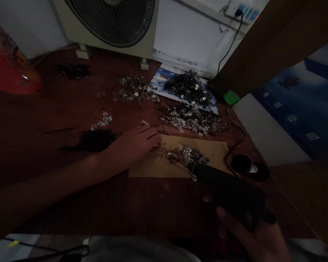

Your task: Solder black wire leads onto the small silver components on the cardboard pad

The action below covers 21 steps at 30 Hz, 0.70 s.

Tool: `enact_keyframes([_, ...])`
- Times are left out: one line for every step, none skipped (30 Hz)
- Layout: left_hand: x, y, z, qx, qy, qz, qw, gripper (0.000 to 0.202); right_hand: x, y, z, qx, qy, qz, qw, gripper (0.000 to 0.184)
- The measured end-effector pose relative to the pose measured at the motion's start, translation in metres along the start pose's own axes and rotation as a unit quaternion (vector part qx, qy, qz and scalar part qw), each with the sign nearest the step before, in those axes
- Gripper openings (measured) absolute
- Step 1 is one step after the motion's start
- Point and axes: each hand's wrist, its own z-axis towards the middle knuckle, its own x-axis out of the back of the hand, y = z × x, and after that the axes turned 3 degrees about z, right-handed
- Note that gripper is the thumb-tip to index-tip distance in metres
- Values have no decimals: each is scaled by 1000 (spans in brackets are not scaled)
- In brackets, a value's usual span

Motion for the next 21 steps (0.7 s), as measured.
enact_keyframes([-1,-1,-1,2,3,-7,1000,16,0,0,0,1,-2,1,1000,67])
enact_keyframes([-1,-2,-1,3,7,-9,1000,15,-1,-1,0,4,-4,3,1000,63])
enact_keyframes([-2,-2,-1,4,10,-7,1000,15,-1,-1,1,7,-8,4,1000,59])
enact_keyframes([-2,-3,-1,4,12,-1,1000,15,-1,-2,1,9,-10,4,1000,55])
enact_keyframes([-3,-3,0,6,12,7,1000,15,-1,-2,1,15,-10,4,1000,50])
enact_keyframes([-3,-2,1,7,10,14,1000,15,-1,-4,1,24,-9,5,1000,45])
enact_keyframes([-3,-2,1,7,8,20,1000,15,-1,-5,1,32,-8,5,999,42])
enact_keyframes([-2,-1,2,7,7,25,1000,14,-1,-7,1,41,-7,6,999,39])
enact_keyframes([-2,-1,3,7,9,27,1000,13,-1,-8,2,47,-6,6,999,36])
enact_keyframes([-1,0,3,9,15,29,999,12,0,-10,2,48,-6,5,999,35])
enact_keyframes([0,1,4,11,21,29,999,12,0,-12,2,47,-5,1,999,34])
enact_keyframes([2,2,4,14,28,27,999,12,0,-15,1,45,-5,-4,999,34])
enact_keyframes([3,3,4,16,37,24,999,11,1,-17,1,45,-4,-8,999,33])
enact_keyframes([4,3,3,17,44,16,999,11,1,-19,1,45,-2,-10,999,32])
enact_keyframes([5,4,3,16,46,6,999,10,2,-20,1,45,1,-12,999,32])
enact_keyframes([6,4,3,17,47,-7,999,10,2,-21,1,45,7,-10,999,32])
enact_keyframes([7,4,2,16,48,-21,998,12,3,-22,1,44,11,-11,999,32])
enact_keyframes([7,5,2,14,47,-34,998,16,4,-23,2,39,11,-15,999,34])
enact_keyframes([6,5,1,11,47,-44,998,22,4,-23,2,32,8,-22,999,37])
enact_keyframes([6,5,0,8,52,-50,997,27,5,-22,2,23,3,-30,999,42])
enact_keyframes([5,5,0,4,58,-53,997,30,6,-22,3,13,-2,-36,999,45])
